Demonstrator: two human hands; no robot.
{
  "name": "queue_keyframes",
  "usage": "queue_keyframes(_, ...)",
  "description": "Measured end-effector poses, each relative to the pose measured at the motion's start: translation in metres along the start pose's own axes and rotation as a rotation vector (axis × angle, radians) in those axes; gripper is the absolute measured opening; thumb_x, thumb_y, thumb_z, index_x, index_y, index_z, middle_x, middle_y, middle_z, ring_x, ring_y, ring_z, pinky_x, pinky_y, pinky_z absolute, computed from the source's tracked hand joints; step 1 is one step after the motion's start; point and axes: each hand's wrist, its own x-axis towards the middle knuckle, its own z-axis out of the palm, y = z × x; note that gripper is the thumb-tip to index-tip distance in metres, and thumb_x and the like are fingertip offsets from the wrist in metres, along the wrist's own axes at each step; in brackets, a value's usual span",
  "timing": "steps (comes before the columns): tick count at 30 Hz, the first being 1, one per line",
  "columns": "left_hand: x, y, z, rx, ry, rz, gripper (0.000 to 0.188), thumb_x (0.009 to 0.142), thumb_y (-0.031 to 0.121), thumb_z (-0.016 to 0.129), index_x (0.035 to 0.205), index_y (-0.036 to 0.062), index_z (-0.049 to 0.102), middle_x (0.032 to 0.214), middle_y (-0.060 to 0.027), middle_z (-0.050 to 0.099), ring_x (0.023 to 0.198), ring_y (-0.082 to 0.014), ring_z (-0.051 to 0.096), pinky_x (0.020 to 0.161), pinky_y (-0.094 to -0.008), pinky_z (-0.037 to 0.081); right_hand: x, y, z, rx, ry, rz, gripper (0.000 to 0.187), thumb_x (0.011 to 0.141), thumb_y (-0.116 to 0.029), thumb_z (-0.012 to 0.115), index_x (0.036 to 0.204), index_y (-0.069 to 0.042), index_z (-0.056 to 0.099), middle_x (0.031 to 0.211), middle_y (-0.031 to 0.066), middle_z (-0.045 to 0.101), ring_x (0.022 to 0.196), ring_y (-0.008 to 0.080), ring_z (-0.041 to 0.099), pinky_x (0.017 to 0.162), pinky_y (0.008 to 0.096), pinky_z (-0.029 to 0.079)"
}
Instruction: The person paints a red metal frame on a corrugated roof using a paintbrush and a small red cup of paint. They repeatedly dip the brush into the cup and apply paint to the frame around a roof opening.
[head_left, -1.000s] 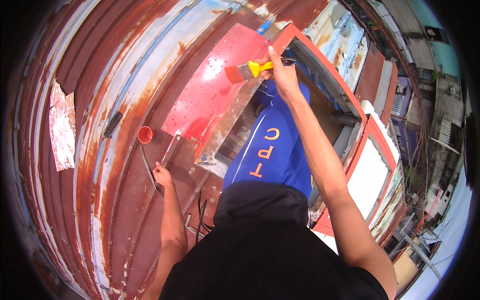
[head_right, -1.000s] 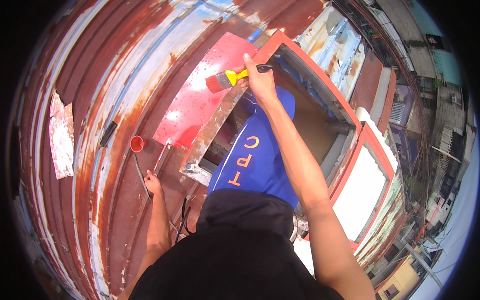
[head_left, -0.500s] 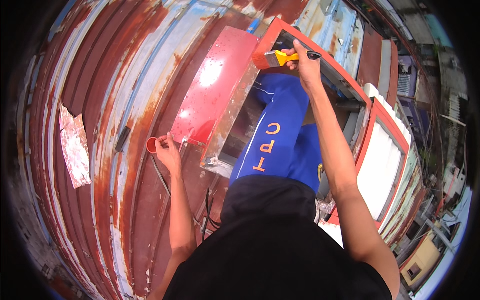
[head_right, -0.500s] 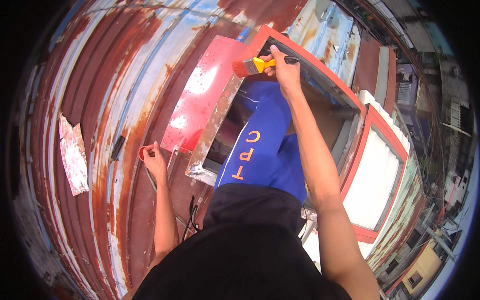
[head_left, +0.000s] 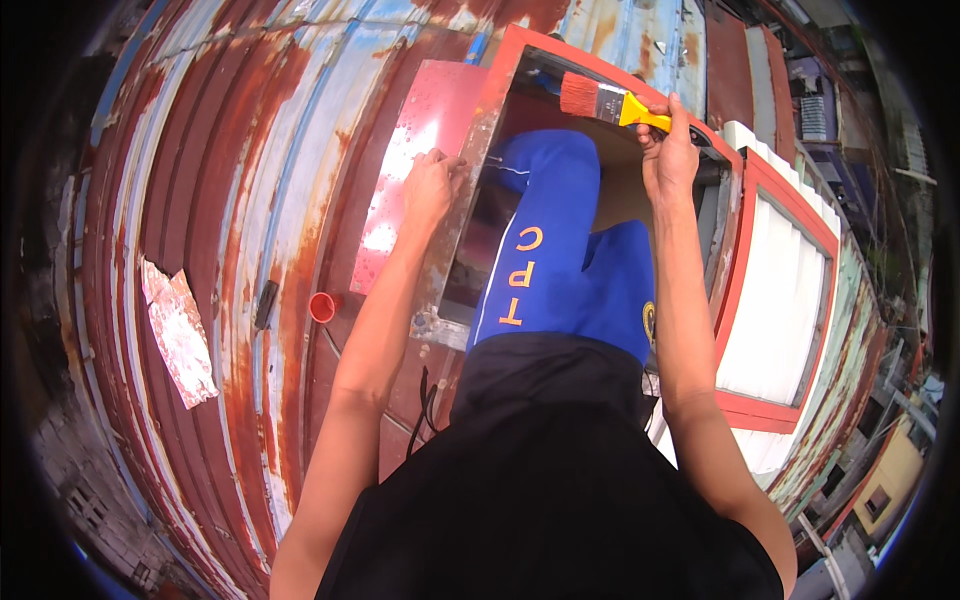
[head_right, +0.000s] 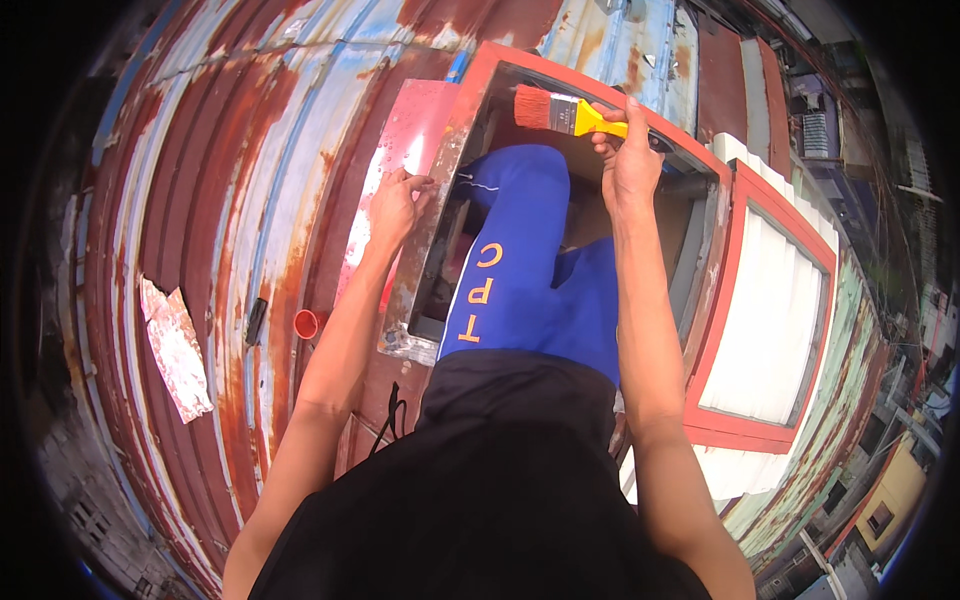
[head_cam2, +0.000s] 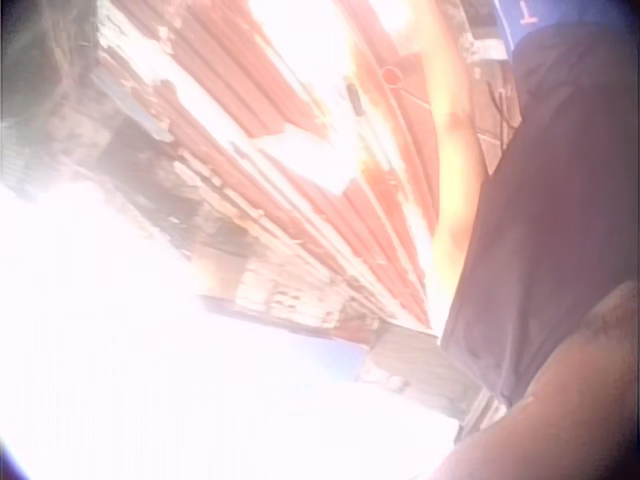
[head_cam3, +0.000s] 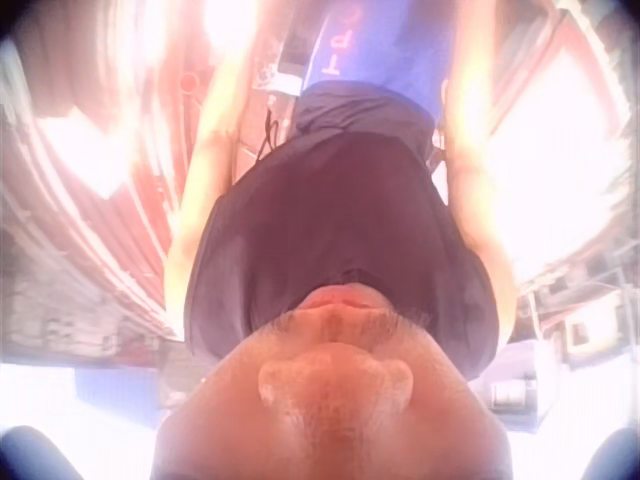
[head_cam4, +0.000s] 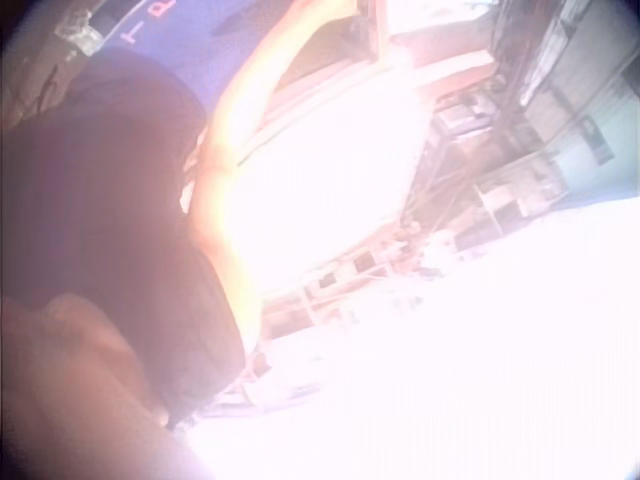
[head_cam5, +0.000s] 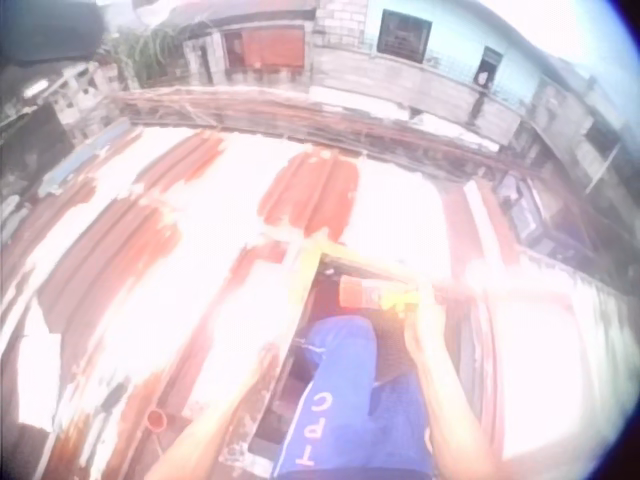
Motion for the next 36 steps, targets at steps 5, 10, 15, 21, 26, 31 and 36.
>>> queue_keyframes(5,0.009,-0.012,0.011,0.122,-0.037,0.113,0.022,0.087,0.028,0.080,0.107,0.0183,0.084,0.092,-0.0085,0.067,0.096,-0.0303,0.063,0.086,-0.0434,0.053,-0.002,-0.052,-0.074,0.021,0.155,-0.070,0.033,0.106,-0.036,0.064,0.095,-0.005,0.065,0.109,0.0153,0.073,0.073,0.0132,0.059,0.067,0.0235,0.051)
queue_keyframes(10,0.010,-0.010,0.010,0.129,-0.049,0.141,0.020,0.088,0.027,0.079,0.105,0.0172,0.084,0.094,-0.0085,0.066,0.096,-0.0305,0.064,0.088,-0.0431,0.054,-0.020,-0.075,-0.118,-0.004,0.252,-0.117,0.034,0.107,-0.039,0.062,0.097,-0.006,0.063,0.115,0.0175,0.072,0.077,0.0118,0.059,0.071,0.0223,0.050)
queue_keyframes(15,0.015,-0.009,0.012,0.050,-0.074,0.103,0.014,0.090,0.023,0.078,0.098,0.0117,0.079,0.096,-0.0118,0.068,0.102,-0.0336,0.066,0.090,-0.0453,0.053,-0.028,-0.077,-0.149,0.089,0.286,-0.118,0.032,0.108,-0.033,0.061,0.097,-0.003,0.064,0.103,0.0144,0.072,0.072,0.0129,0.062,0.062,0.0201,0.052)
queue_keyframes(21,0.040,-0.015,0.015,0.062,-0.282,0.057,0.013,0.087,0.017,0.080,0.095,0.0086,0.075,0.098,-0.0153,0.070,0.104,-0.0366,0.066,0.093,-0.0467,0.052,-0.033,-0.075,-0.166,0.138,0.285,-0.117,0.032,0.108,-0.032,0.061,0.097,-0.002,0.064,0.101,0.0143,0.072,0.071,0.0132,0.062,0.062,0.0201,0.052)
queue_keyframes(26,0.045,-0.024,0.022,0.150,-0.415,0.066,0.017,0.085,0.017,0.081,0.097,0.0078,0.073,0.100,-0.0156,0.071,0.101,-0.0371,0.067,0.094,-0.0468,0.052,-0.037,-0.080,-0.167,0.156,0.354,-0.130,0.032,0.108,-0.032,0.061,0.098,-0.001,0.063,0.100,0.0145,0.071,0.071,0.0137,0.062,0.062,0.0198,0.052)
queue_keyframes(31,0.030,0.003,0.008,-0.027,-0.264,0.008,0.024,0.084,0.019,0.083,0.100,0.0052,0.072,0.105,-0.0148,0.071,0.107,-0.0375,0.066,0.096,-0.0472,0.051,-0.042,-0.084,-0.185,0.174,0.389,-0.137,0.032,0.108,-0.031,0.062,0.098,0.000,0.063,0.101,0.0158,0.071,0.070,0.0141,0.062,0.062,0.0197,0.052)
queue_keyframes(36,0.012,0.005,0.005,0.007,-0.127,0.077,0.030,0.082,0.018,0.085,0.106,0.0062,0.071,0.104,-0.0140,0.071,0.104,-0.0359,0.066,0.093,-0.0462,0.052,-0.041,-0.082,-0.205,0.109,0.397,-0.119,0.034,0.108,-0.036,0.060,0.100,-0.003,0.061,0.110,0.0144,0.073,0.076,0.0114,0.061,0.071,0.0216,0.052)
